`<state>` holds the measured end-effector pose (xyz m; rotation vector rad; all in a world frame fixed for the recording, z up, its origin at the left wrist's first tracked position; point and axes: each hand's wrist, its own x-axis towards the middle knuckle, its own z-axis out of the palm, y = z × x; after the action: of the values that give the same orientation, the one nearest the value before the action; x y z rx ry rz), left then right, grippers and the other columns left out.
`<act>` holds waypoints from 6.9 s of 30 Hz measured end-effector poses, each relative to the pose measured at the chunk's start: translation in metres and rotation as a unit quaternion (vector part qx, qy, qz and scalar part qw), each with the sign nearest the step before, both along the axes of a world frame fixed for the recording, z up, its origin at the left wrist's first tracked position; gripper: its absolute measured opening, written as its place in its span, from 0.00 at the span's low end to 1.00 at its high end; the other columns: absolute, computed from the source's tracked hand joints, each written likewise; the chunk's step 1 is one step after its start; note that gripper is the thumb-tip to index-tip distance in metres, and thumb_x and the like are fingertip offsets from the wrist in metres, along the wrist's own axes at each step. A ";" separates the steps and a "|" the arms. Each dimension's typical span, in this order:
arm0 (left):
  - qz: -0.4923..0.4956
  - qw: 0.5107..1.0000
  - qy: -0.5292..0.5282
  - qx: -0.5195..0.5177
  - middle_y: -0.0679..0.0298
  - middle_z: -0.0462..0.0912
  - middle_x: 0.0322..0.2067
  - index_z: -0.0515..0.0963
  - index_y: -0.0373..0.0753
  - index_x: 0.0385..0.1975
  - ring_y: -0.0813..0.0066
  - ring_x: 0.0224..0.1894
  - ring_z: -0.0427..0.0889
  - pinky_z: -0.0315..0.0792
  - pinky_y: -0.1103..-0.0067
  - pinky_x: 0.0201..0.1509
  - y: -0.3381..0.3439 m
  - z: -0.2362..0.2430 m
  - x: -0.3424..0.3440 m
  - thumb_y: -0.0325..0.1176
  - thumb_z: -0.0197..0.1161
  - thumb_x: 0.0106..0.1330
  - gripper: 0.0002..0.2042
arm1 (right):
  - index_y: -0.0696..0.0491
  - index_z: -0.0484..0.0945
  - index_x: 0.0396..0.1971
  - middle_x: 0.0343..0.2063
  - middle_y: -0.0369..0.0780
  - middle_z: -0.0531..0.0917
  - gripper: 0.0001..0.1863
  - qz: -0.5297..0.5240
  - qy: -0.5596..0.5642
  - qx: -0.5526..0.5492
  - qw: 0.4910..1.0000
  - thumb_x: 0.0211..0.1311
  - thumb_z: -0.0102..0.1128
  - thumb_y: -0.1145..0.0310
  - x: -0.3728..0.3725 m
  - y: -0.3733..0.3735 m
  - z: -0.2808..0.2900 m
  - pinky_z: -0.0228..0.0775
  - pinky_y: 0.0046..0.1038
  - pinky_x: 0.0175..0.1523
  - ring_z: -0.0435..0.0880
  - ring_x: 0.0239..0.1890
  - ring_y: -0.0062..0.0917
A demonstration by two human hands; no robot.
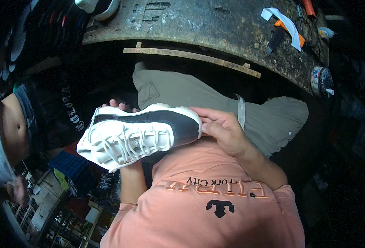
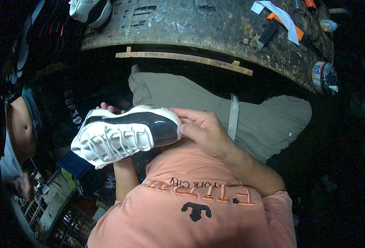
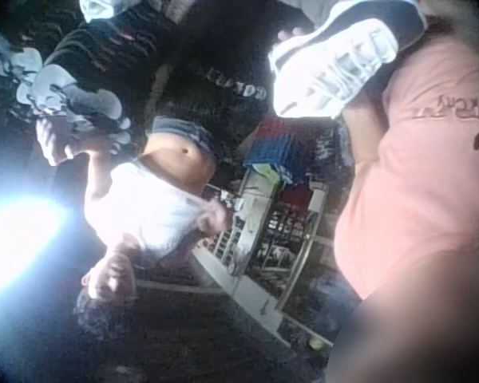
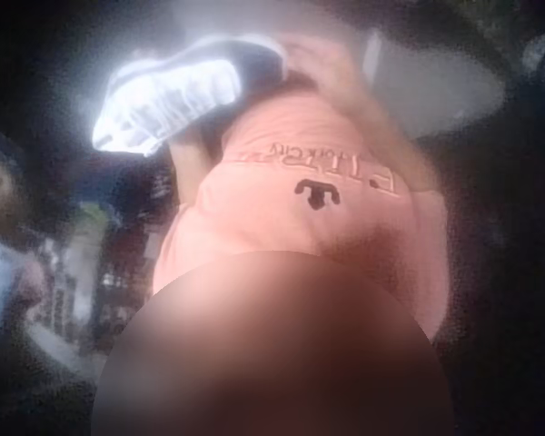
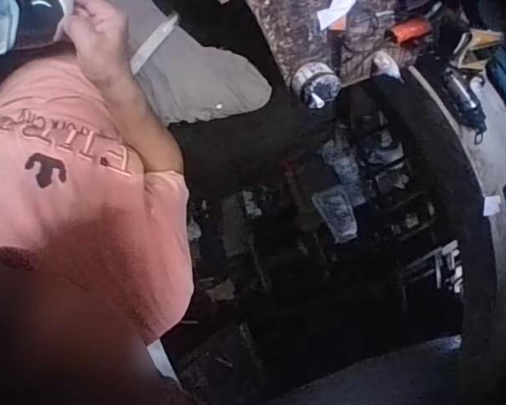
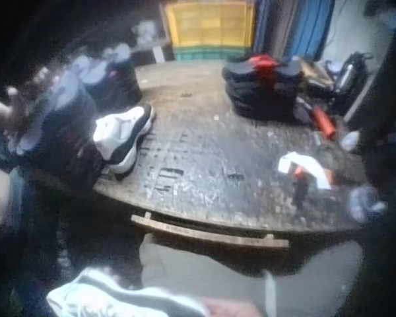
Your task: The person holds a white and black sneaker and uses a small black tool to scrape and clean the rubber toe cap. They repeatedly scrape the surface, rotate the shoe to access different areas, and inspect the cleaned sections. A second person is visible nearby but does not assist with the shoe.
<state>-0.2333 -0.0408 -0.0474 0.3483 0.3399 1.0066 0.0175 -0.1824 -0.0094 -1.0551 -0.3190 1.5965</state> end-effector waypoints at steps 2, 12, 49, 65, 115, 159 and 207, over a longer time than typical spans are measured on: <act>-0.019 0.999 -0.005 0.039 0.57 0.55 0.77 0.53 0.45 0.77 0.60 0.75 0.62 0.47 0.56 0.82 0.001 0.006 0.005 0.62 0.56 0.71 0.42 | 0.70 0.70 0.66 0.55 0.47 0.83 0.25 0.005 0.005 0.008 1.000 0.70 0.48 0.82 0.003 0.000 0.000 0.75 0.24 0.60 0.83 0.54 0.24; 0.060 0.997 0.052 -0.004 0.54 0.73 0.68 0.69 0.43 0.67 0.58 0.64 0.78 0.67 0.56 0.69 -0.002 0.031 0.017 0.54 0.66 0.69 0.32 | 0.70 0.71 0.64 0.53 0.48 0.84 0.24 0.032 0.007 -0.009 0.999 0.68 0.49 0.84 0.005 0.004 0.004 0.76 0.25 0.60 0.84 0.54 0.24; -0.131 0.982 -0.114 -0.070 0.46 0.51 0.78 0.50 0.39 0.78 0.46 0.79 0.51 0.47 0.50 0.81 0.020 -0.010 -0.025 0.65 0.45 0.75 0.42 | 0.71 0.71 0.63 0.53 0.50 0.84 0.22 0.099 -0.019 -0.033 0.994 0.73 0.53 0.77 0.007 -0.008 0.005 0.79 0.24 0.59 0.85 0.54 0.27; -0.129 0.981 -0.115 -0.090 0.43 0.52 0.77 0.55 0.40 0.77 0.40 0.77 0.55 0.54 0.44 0.78 0.020 0.006 -0.019 0.61 0.56 0.72 0.41 | 0.70 0.78 0.57 0.43 0.47 0.88 0.20 0.129 -0.095 -0.079 0.984 0.68 0.61 0.77 0.010 -0.010 0.009 0.80 0.20 0.49 0.87 0.43 0.21; -0.095 0.992 -0.025 -0.081 0.55 0.69 0.65 0.65 0.40 0.66 0.60 0.64 0.66 0.59 0.63 0.69 -0.031 0.010 0.017 0.52 0.47 0.77 0.27 | 0.60 0.76 0.47 0.40 0.39 0.85 0.17 -0.184 -0.252 0.016 0.950 0.74 0.61 0.59 0.023 0.023 0.011 0.74 0.26 0.52 0.81 0.44 0.19; -0.334 0.489 0.551 0.588 0.35 0.67 0.64 0.59 0.24 0.69 0.35 0.65 0.71 0.68 0.60 0.70 -0.012 0.117 0.133 0.35 0.67 0.53 0.42 | 0.58 0.73 0.49 0.40 0.48 0.84 0.17 -0.100 -0.393 0.004 0.914 0.71 0.59 0.60 0.029 0.011 -0.005 0.75 0.36 0.50 0.85 0.44 0.35; 0.005 0.116 0.673 0.731 0.52 0.74 0.66 0.72 0.36 0.66 0.58 0.68 0.72 0.60 0.58 0.74 0.063 0.046 0.260 0.35 0.56 0.68 0.25 | 0.60 0.77 0.48 0.37 0.33 0.81 0.17 -0.254 -0.266 -0.062 0.928 0.60 0.70 0.80 0.217 -0.024 -0.015 0.70 0.16 0.40 0.78 0.35 0.13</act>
<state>0.0265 0.0226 -0.0019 3.2994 0.8292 0.2284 0.2343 -0.2060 -0.0239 -1.5244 -0.2746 0.8579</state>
